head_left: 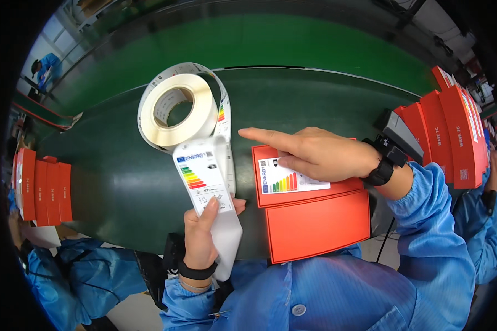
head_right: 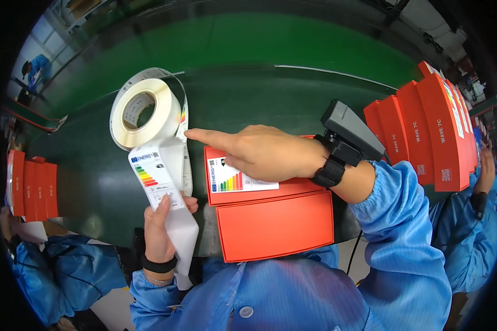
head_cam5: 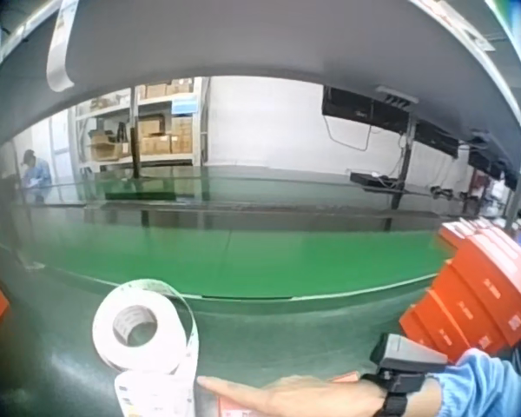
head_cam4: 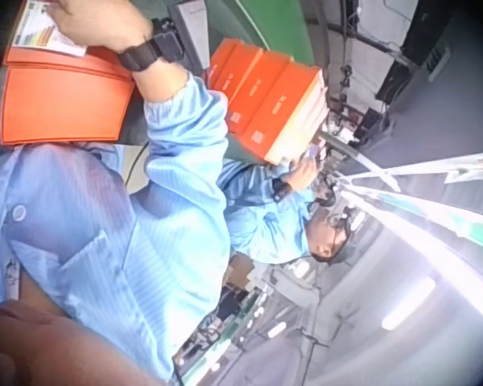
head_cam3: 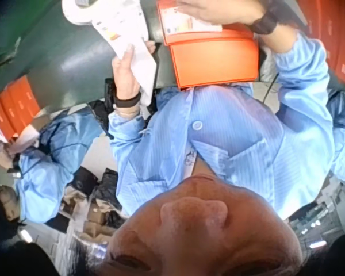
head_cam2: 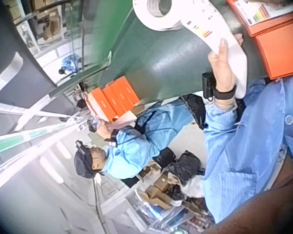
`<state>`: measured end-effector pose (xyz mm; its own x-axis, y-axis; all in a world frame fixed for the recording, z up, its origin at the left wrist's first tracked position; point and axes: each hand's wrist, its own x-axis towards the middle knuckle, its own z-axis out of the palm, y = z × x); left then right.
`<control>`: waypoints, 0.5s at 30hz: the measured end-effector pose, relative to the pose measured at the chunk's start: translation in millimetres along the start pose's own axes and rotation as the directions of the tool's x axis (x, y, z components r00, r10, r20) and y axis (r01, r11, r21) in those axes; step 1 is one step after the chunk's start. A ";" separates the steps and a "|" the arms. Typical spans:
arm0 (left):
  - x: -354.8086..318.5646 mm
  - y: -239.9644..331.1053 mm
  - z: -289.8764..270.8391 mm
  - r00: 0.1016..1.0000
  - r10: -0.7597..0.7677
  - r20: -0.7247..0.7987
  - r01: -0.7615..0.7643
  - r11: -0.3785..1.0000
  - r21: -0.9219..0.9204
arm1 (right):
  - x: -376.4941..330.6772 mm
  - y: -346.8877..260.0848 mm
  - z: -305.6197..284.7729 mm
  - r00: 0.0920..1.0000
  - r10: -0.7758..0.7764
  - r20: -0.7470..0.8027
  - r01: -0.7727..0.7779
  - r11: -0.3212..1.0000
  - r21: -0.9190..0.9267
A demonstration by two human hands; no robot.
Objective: Applying energy-efficiency labels to red product boxes on an industrial assembly line.
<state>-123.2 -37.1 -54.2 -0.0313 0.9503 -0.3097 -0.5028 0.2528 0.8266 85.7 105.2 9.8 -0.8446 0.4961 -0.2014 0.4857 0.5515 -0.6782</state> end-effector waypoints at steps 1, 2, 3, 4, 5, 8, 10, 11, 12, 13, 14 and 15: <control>-0.6 -0.3 -1.9 0.999 0.025 0.033 -0.025 1.000 0.004 | 0.6 -1.9 -0.1 1.000 0.030 0.005 -0.029 0.999 -0.028; -0.7 -0.3 -1.2 1.000 0.019 0.025 -0.019 1.000 -0.002 | 1.8 -2.3 0.6 0.998 0.059 0.009 -0.058 0.997 -0.057; 0.5 0.1 3.4 0.997 0.077 0.021 -0.078 0.996 0.030 | 2.0 -0.8 1.1 0.998 0.065 0.012 -0.064 0.996 -0.055; 1.1 -0.1 8.7 0.991 0.136 0.018 -0.137 0.989 0.062 | 2.2 1.0 2.0 0.998 0.056 -0.016 -0.056 0.998 -0.038; 0.9 -1.2 14.8 0.989 0.145 -0.007 -0.142 0.972 0.185 | 2.4 2.7 3.3 0.998 0.047 -0.044 -0.048 0.999 -0.022; -1.3 -12.1 16.9 0.982 0.179 0.056 -0.187 0.950 0.251 | 3.6 5.4 8.3 0.990 -0.041 -0.132 0.034 0.998 -0.057; 1.5 -12.3 17.2 0.973 0.211 0.094 -0.229 0.933 0.278 | 4.7 7.8 8.9 0.989 -0.048 -0.139 0.041 0.998 -0.049; 2.7 -13.2 17.1 0.964 0.238 0.119 -0.263 0.923 0.280 | 4.8 8.9 9.2 0.987 -0.059 -0.147 0.054 0.998 -0.040; 3.2 -12.7 17.1 0.953 0.267 0.142 -0.298 0.911 0.285 | 5.2 9.2 8.9 0.987 -0.059 -0.147 0.054 0.998 -0.040; 3.5 -13.0 16.2 0.953 0.267 0.142 -0.298 0.911 0.285 | 5.5 9.4 8.8 0.987 -0.057 -0.147 0.052 0.998 -0.041; 3.6 -14.2 14.6 0.954 0.261 0.150 -0.294 0.914 0.281 | 5.7 9.6 8.5 0.988 -0.055 -0.148 0.049 0.998 -0.043; 3.4 -15.0 13.2 0.954 0.255 0.157 -0.290 0.915 0.279 | 6.2 9.8 8.5 0.987 -0.058 -0.148 0.052 0.998 -0.041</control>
<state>-104.3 -35.2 -61.4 -0.0220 0.9997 -0.0109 -0.2099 0.0060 0.9777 83.2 108.0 -4.1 -0.8286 0.5571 -0.0553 0.4498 0.6037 -0.6582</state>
